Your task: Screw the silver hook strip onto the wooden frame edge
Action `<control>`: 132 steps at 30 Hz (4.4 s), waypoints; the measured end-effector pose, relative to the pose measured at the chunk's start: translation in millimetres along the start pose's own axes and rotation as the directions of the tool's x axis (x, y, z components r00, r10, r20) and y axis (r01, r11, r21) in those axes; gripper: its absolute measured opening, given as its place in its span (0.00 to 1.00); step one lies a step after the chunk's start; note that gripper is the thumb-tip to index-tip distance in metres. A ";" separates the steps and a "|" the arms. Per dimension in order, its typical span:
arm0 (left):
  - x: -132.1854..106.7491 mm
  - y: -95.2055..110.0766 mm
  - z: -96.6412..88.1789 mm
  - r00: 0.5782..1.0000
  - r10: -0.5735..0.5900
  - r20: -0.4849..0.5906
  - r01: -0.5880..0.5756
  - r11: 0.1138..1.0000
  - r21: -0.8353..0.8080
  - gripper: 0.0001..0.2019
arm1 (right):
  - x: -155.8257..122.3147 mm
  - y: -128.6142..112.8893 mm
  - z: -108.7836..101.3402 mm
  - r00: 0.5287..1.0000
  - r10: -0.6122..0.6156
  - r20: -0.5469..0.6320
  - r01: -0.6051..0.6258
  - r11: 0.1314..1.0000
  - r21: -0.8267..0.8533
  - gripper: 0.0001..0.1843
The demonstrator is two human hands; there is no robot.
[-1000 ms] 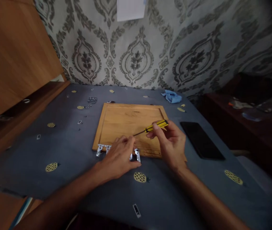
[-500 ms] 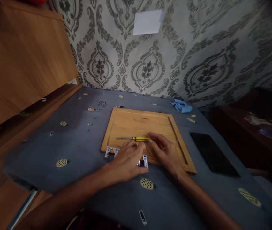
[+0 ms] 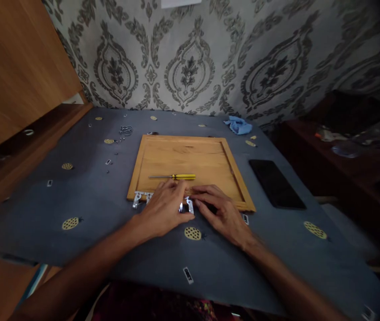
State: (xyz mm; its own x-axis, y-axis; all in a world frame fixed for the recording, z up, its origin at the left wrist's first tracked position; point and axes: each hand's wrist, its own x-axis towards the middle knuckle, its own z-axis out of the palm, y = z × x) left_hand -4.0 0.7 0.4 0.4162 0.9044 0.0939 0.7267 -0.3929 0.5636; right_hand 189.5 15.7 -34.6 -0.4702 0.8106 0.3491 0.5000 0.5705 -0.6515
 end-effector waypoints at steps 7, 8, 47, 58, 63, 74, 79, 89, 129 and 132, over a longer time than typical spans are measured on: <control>1.6 1.2 -3.2 0.999 0.004 0.046 -0.005 1.000 0.025 0.21 | 43.7 24.0 -1.6 0.996 -0.091 -0.014 0.088 0.987 -0.135 0.18; 1.7 0.3 -2.9 0.999 0.011 0.036 -0.012 1.000 0.028 0.22 | 50.0 27.9 0.9 0.993 -0.115 0.001 0.114 0.983 -0.141 0.18; 2.5 -0.1 -0.2 0.998 -0.023 0.066 0.023 1.000 -0.005 0.20 | 16.7 -35.8 -16.1 0.829 0.231 -0.510 0.004 0.908 0.418 0.05; 2.0 -1.6 1.7 0.998 -0.035 0.055 0.035 0.999 -0.001 0.19 | 29.8 -47.6 -36.4 0.990 0.104 -0.098 -0.068 0.946 0.315 0.10; 3.0 -1.4 2.1 0.998 -0.025 0.053 0.026 1.000 -0.013 0.19 | 39.9 -41.2 -36.0 0.992 0.103 -0.067 -0.069 0.917 0.393 0.08; 3.5 0.5 -0.3 0.997 -0.038 0.068 0.038 0.999 0.005 0.19 | 31.8 -38.0 -17.6 0.924 0.160 -0.347 -0.069 0.963 0.260 0.10; 3.0 -1.3 0.7 0.998 -0.030 0.060 0.029 0.999 0.021 0.19 | 31.0 -41.9 -6.7 0.868 0.154 -0.472 -0.068 0.979 0.194 0.13; 2.6 -1.5 1.1 0.998 -0.016 0.058 0.016 1.000 0.001 0.20 | 35.3 -40.7 -38.8 0.993 0.110 -0.043 -0.081 0.898 0.433 0.08; 3.0 -1.8 2.9 0.997 -0.026 0.076 0.026 1.000 0.002 0.22 | 48.1 -32.7 -67.4 0.963 -0.038 0.267 -0.063 0.931 0.359 0.22; 3.4 -1.0 2.2 0.996 -0.038 0.081 0.038 0.999 0.007 0.22 | 49.3 -32.2 -68.0 0.952 -0.039 0.303 -0.074 0.932 0.354 0.24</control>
State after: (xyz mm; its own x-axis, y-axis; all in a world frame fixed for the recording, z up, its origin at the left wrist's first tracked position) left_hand -2.1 3.8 -1.7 0.4309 0.9024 0.0053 0.7459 -0.3594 0.5607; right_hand 199.6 46.3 49.4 -0.6877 0.7095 0.1537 0.2439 0.4252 -0.8716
